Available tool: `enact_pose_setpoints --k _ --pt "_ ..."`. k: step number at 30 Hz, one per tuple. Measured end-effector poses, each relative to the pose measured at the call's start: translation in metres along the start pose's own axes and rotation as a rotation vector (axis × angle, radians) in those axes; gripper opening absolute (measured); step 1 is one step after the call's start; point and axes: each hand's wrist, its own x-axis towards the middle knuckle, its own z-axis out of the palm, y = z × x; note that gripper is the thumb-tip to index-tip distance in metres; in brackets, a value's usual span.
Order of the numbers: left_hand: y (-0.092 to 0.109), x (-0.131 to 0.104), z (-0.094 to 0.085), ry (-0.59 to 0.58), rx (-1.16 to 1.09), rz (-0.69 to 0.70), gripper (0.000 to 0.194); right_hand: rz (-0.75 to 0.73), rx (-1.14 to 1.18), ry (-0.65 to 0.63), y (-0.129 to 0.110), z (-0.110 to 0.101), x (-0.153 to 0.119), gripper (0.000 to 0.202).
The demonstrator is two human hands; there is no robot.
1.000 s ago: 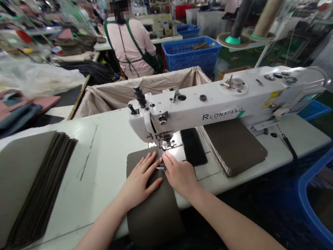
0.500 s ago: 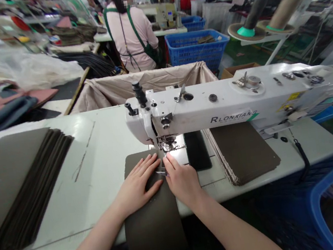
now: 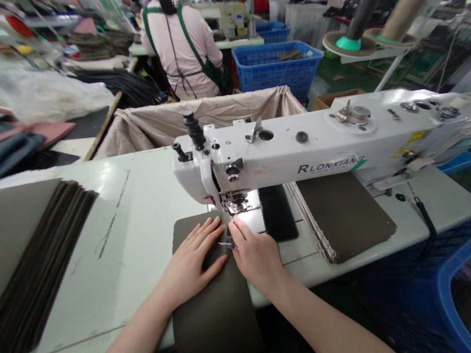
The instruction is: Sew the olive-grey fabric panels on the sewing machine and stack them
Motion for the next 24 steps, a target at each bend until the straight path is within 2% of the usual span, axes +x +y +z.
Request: enact_pose_setpoints --k 24 --pt "-0.014 -0.003 0.000 0.032 -0.002 -0.003 0.043 -0.005 -0.028 0.027 0.000 0.003 0.001 0.049"
